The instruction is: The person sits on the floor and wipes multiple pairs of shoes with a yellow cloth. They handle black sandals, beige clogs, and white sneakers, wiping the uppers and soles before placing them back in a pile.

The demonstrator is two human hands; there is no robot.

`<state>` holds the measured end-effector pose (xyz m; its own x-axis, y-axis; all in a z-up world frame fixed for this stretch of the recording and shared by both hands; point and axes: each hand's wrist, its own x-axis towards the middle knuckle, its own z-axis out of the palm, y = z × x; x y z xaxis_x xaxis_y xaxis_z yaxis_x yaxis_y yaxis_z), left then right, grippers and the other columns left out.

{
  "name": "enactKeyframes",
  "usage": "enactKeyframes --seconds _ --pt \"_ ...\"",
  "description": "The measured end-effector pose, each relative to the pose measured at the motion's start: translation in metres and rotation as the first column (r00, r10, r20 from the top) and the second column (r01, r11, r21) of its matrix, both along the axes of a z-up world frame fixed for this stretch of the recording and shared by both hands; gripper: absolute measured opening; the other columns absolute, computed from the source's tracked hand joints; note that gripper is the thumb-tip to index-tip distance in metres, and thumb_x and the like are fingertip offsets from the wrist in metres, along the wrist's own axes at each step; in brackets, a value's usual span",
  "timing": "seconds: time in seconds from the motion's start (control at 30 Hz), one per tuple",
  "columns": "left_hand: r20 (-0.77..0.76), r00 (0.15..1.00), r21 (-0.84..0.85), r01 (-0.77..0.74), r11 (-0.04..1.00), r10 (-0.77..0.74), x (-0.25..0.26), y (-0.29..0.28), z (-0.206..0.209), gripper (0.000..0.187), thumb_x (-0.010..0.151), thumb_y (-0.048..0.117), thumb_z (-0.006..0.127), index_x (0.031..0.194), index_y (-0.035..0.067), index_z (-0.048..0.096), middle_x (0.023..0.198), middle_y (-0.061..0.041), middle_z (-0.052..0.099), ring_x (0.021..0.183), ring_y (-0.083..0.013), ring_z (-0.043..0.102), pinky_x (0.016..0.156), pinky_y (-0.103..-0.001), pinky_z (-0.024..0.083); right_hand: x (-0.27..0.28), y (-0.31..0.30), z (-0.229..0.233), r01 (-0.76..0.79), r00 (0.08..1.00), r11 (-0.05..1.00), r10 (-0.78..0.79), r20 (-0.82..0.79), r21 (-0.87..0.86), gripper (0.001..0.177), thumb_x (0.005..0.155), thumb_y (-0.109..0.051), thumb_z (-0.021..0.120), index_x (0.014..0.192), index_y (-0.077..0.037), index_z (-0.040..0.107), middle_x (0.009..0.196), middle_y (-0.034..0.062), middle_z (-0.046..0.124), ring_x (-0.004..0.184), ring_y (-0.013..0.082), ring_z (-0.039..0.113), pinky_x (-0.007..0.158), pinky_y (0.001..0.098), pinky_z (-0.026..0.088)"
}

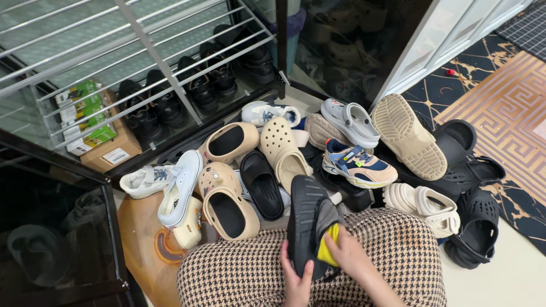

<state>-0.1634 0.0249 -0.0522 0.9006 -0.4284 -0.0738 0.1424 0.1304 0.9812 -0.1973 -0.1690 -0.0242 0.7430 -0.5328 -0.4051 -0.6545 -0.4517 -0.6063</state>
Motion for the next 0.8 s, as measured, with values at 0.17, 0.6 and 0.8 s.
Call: enactKeyframes --seconds 0.17,0.6,0.8 --pt "-0.085 0.938 -0.251 0.307 0.918 -0.337 0.004 0.015 0.028 0.107 0.094 0.006 0.071 0.162 0.013 -0.013 0.166 -0.022 0.027 0.148 -0.0293 0.041 0.121 -0.041 0.032 0.028 -0.022 -0.01 0.005 0.878 0.999 0.018 0.478 -0.048 0.064 0.095 -0.039 0.064 0.137 0.006 0.049 0.125 0.0281 0.065 0.117 0.0397 0.064 0.097 0.0431 0.049" --pt "-0.325 0.812 -0.35 0.374 0.859 -0.485 0.054 0.077 0.09 0.109 0.064 -0.006 0.058 0.164 0.007 0.017 0.166 -0.018 0.037 0.15 -0.0264 0.044 0.124 -0.036 0.029 0.068 -0.117 0.101 -0.205 0.718 0.965 0.036 0.696 0.161 0.033 0.099 -0.015 0.053 0.117 0.003 0.073 0.106 0.0125 0.076 0.098 0.0164 0.068 0.089 0.0298 0.054" --pt "-0.27 0.846 -0.288 0.385 0.877 -0.46 0.05 0.064 0.122 0.107 0.063 -0.001 0.06 0.163 0.007 0.021 0.163 -0.021 0.042 0.144 -0.0277 0.049 0.119 -0.037 0.035 0.064 -0.051 0.204 -0.238 0.467 0.968 0.184 0.865 -0.078 0.057 0.093 -0.018 0.064 0.14 0.01 0.047 0.123 0.0196 0.061 0.11 0.0243 0.058 0.095 0.0365 0.046"
